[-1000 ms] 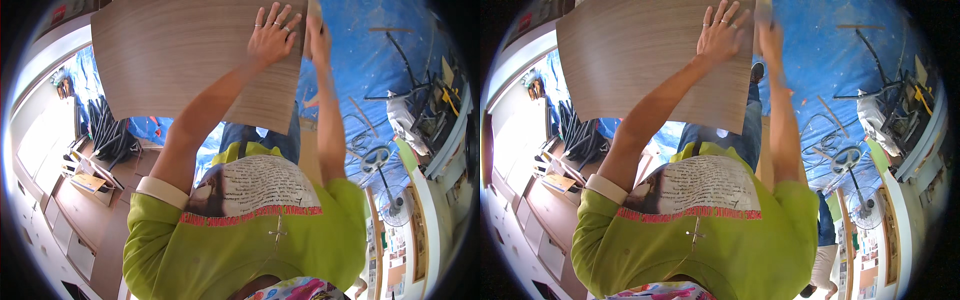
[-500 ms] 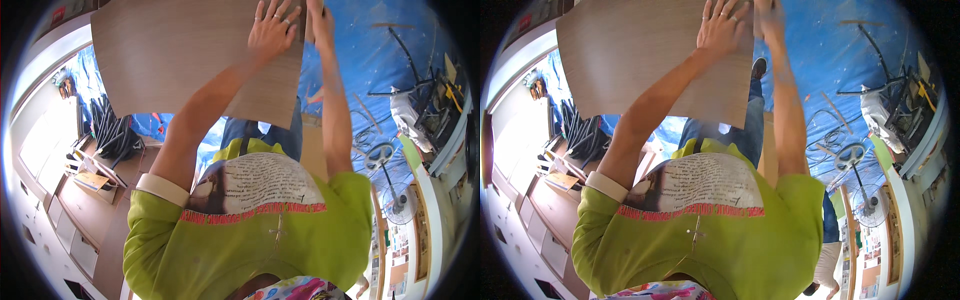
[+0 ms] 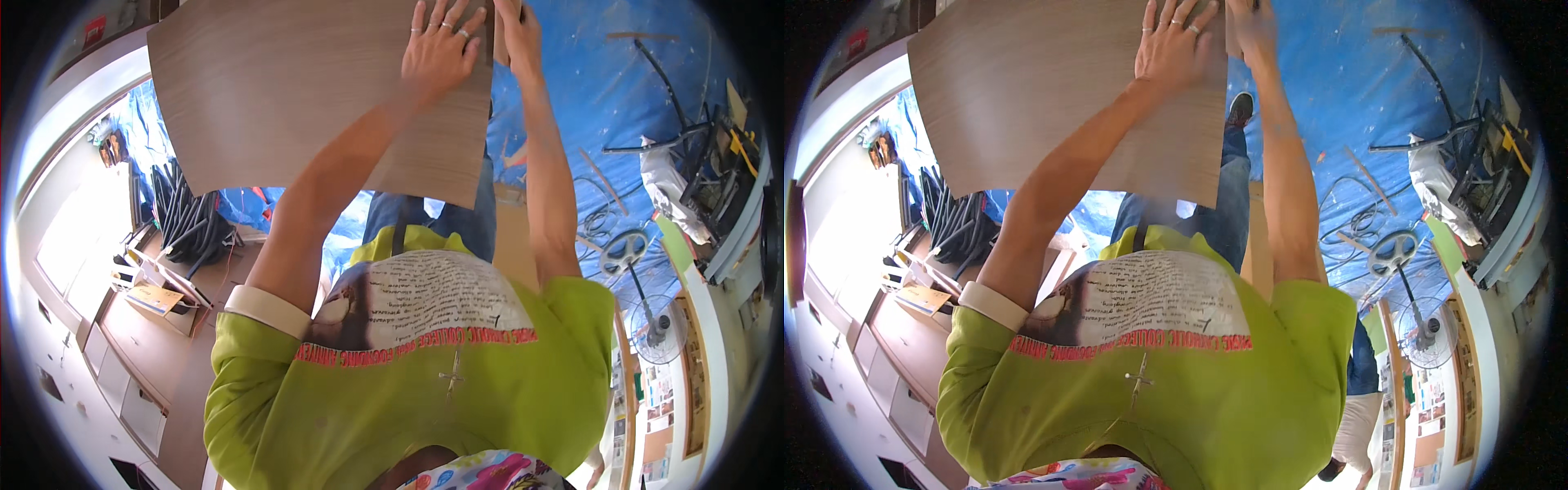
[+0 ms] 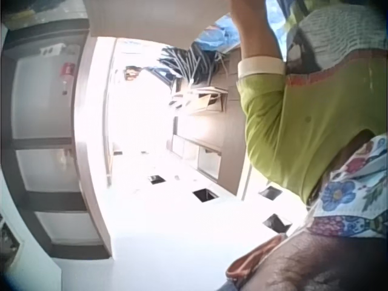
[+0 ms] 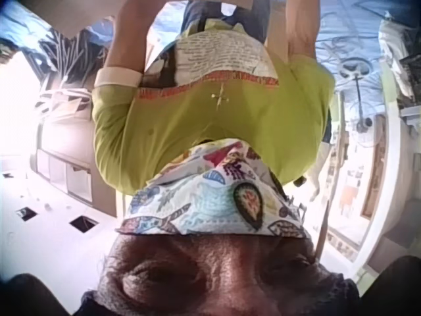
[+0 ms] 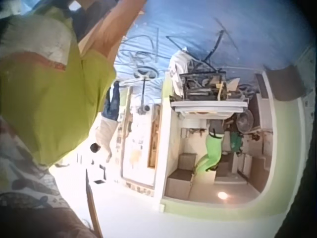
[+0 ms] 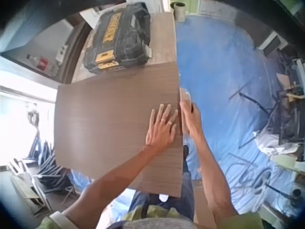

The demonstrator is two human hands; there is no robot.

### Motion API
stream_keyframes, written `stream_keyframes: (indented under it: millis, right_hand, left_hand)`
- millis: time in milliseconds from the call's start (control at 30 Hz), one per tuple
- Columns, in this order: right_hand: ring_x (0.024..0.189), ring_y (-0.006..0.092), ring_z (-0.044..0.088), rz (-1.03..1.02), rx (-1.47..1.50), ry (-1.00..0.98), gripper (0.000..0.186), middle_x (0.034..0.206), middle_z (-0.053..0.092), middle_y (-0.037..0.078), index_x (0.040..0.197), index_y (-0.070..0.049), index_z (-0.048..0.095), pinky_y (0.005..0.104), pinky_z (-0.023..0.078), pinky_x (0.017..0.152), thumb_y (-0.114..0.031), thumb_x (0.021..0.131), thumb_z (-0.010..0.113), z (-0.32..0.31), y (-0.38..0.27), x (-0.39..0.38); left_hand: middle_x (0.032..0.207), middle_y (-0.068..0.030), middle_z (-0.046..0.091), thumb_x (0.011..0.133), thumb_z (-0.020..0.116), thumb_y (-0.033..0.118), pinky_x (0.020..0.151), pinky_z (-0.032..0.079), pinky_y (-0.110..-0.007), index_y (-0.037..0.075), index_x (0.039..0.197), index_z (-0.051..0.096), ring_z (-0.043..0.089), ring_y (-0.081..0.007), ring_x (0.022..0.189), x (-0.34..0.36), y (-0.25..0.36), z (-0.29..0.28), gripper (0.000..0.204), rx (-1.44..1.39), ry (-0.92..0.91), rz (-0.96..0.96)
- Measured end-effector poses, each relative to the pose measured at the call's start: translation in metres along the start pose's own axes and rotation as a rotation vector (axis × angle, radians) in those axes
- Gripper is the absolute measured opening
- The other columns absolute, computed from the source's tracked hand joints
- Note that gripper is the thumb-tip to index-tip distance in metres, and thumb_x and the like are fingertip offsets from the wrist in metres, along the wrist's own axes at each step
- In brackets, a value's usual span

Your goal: The person kneels on the floor and fits a curved laminate panel into a cabinet frame, repeatedly adjusting its position. They then remove the panel, sand its edges with a sanding block, and reinsert it into the frame to check the fit.

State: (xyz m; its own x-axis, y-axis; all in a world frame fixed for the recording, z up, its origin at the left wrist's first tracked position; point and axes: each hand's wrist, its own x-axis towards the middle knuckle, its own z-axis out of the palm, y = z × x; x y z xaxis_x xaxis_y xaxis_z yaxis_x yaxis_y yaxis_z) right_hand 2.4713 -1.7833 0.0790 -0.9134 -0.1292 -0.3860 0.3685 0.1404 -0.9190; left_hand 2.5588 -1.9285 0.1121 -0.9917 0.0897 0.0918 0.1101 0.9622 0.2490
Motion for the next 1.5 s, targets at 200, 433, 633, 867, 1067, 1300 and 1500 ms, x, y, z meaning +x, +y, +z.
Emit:
stream_keyframes:
  millis: [200, 433, 633, 867, 1067, 1300, 1500]
  right_hand:
    - [0.1, 0.0217, 0.063, 0.054, -0.118, 0.078, 0.061, 0.111, 0.068, 0.015, 0.127, 0.005, 0.059, 0.0334, 0.051, 0.086, -0.043, 0.092, 0.072, -0.018, 0.053, -0.176]
    - [0.097, 0.0198, 0.063, 0.017, -0.112, 0.081, 0.053, 0.105, 0.069, 0.013, 0.121, 0.004, 0.064, 0.0329, 0.048, 0.089, -0.042, 0.095, 0.069, 0.001, 0.017, -0.042]
    - [0.101, 0.0245, 0.064, -0.021, -0.177, 0.11, 0.057, 0.114, 0.069, 0.018, 0.128, 0.004, 0.059, 0.0367, 0.05, 0.088, -0.039, 0.092, 0.073, -0.009, 0.043, -0.146]
    - [0.098, 0.0223, 0.062, 0.039, -0.1, 0.079, 0.059, 0.11, 0.068, 0.017, 0.125, 0.005, 0.062, 0.0355, 0.049, 0.085, -0.046, 0.094, 0.068, 0.004, 0.007, -0.042]
    - [0.096, 0.0221, 0.063, 0.036, -0.116, 0.069, 0.056, 0.107, 0.069, 0.016, 0.123, 0.006, 0.061, 0.0363, 0.05, 0.086, -0.04, 0.093, 0.071, -0.008, 0.032, -0.131]
    - [0.108, 0.0272, 0.063, 0.06, -0.172, 0.092, 0.053, 0.117, 0.068, 0.018, 0.129, 0.003, 0.059, 0.038, 0.049, 0.092, -0.036, 0.094, 0.07, -0.009, 0.039, -0.142]
    - [0.08, 0.03, 0.068, -0.107, -0.197, 0.061, 0.06, 0.101, 0.072, 0.019, 0.118, 0.005, 0.06, 0.0425, 0.053, 0.073, -0.05, 0.095, 0.062, 0.007, -0.012, -0.017]
  left_hand:
    - [0.162, -0.015, 0.033, 0.1, 0.048, 0.032, 0.125, 0.014, -0.057, 0.013, 0.152, 0.045, 0.023, -0.0353, 0.153, -0.012, -0.004, 0.013, 0.056, 0.064, 0.074, -0.004]
    - [0.162, -0.0159, 0.033, 0.101, 0.047, 0.03, 0.124, 0.014, -0.057, 0.014, 0.154, 0.043, 0.022, -0.0358, 0.153, -0.001, 0.004, -0.011, 0.056, -0.121, -0.05, -0.032]
    - [0.162, -0.0158, 0.032, 0.101, 0.046, 0.031, 0.125, 0.014, -0.057, 0.012, 0.153, 0.043, 0.022, -0.035, 0.153, -0.004, 0.0, -0.007, 0.055, -0.084, -0.093, -0.061]
    - [0.163, -0.0157, 0.032, 0.101, 0.046, 0.031, 0.125, 0.014, -0.057, 0.011, 0.153, 0.044, 0.022, -0.0355, 0.153, -0.005, -0.004, 0.005, 0.055, 0.066, 0.039, 0.019]
    - [0.161, -0.0115, 0.036, 0.101, 0.047, 0.033, 0.124, 0.016, -0.057, 0.017, 0.151, 0.047, 0.025, -0.0335, 0.152, -0.009, 0.0, -0.007, 0.053, -0.092, -0.043, -0.061]
    - [0.161, -0.0117, 0.037, 0.101, 0.047, 0.032, 0.124, 0.017, -0.057, 0.017, 0.151, 0.047, 0.026, -0.0334, 0.152, -0.012, -0.004, 0.01, 0.053, 0.076, 0.098, -0.01]
    - [0.162, -0.0146, 0.033, 0.1, 0.046, 0.029, 0.125, 0.015, -0.056, 0.012, 0.153, 0.044, 0.022, -0.0348, 0.153, 0.0, 0.002, -0.007, 0.055, -0.059, -0.073, -0.019]
